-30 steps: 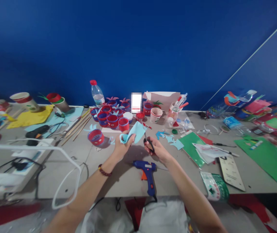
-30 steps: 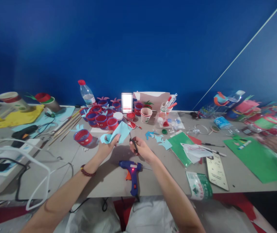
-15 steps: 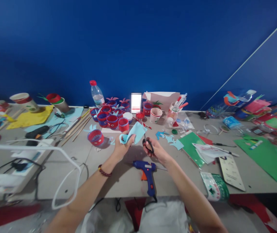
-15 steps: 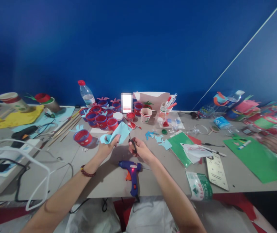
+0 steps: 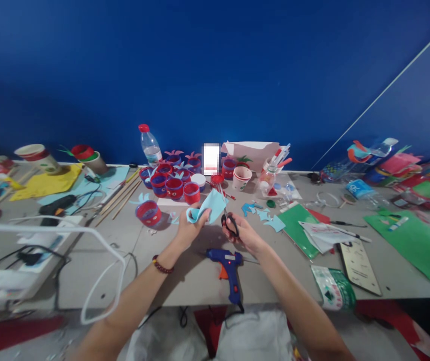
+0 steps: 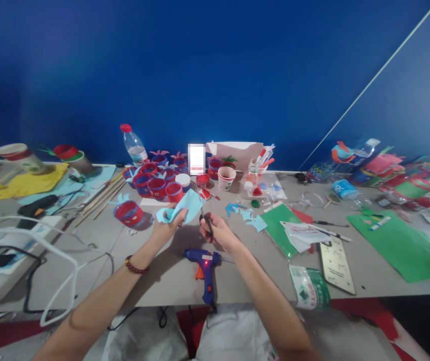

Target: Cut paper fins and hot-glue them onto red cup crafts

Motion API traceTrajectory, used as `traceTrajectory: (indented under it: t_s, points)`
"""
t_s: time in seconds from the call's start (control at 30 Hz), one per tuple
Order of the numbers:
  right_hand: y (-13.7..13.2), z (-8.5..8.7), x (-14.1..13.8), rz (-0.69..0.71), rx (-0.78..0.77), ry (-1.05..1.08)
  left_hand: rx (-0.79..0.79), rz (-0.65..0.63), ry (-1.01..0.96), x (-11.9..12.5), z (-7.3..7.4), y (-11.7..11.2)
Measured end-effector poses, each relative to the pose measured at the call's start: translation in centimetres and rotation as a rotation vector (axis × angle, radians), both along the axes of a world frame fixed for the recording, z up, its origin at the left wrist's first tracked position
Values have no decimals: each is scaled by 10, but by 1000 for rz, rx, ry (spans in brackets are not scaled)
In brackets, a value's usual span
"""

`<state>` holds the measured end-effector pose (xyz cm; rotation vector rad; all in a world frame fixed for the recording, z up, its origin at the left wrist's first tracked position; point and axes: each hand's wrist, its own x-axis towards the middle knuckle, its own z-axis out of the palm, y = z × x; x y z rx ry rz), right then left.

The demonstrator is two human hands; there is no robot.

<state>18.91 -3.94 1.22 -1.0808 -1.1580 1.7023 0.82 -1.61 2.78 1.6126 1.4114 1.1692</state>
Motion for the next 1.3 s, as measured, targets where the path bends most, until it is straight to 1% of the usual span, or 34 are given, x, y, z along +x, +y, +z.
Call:
traceTrajectory:
  t_s: [0.17, 0.3, 0.47, 0.6, 0.73, 0.8, 1.03, 1.3]
  points:
    - [-1, 1, -1, -4, -15, 1, 2, -6, -1, 1, 2, -1]
    - [-2, 2, -3, 2, -19, 16, -13, -2, -4, 1, 0, 0]
    - [-2, 5, -4, -1, -42, 24, 8, -18, 6, 1, -1, 1]
    - [-2, 4, -4, -18, -55, 39, 1, -14, -33, 2, -6, 3]
    - [-2, 2, -3, -14, -51, 56, 17, -43, -66, 2, -10, 5]
    - [-2, 2, -3, -6, -46, 57, 16, -47, -74, 2, -10, 4]
    - [-4, 6, -3, 0, -38, 48, 1, -47, -49, 3, 0, 1]
    - [-3, 4, -4, -15, -32, 39, 28, -46, -20, 3, -1, 0]
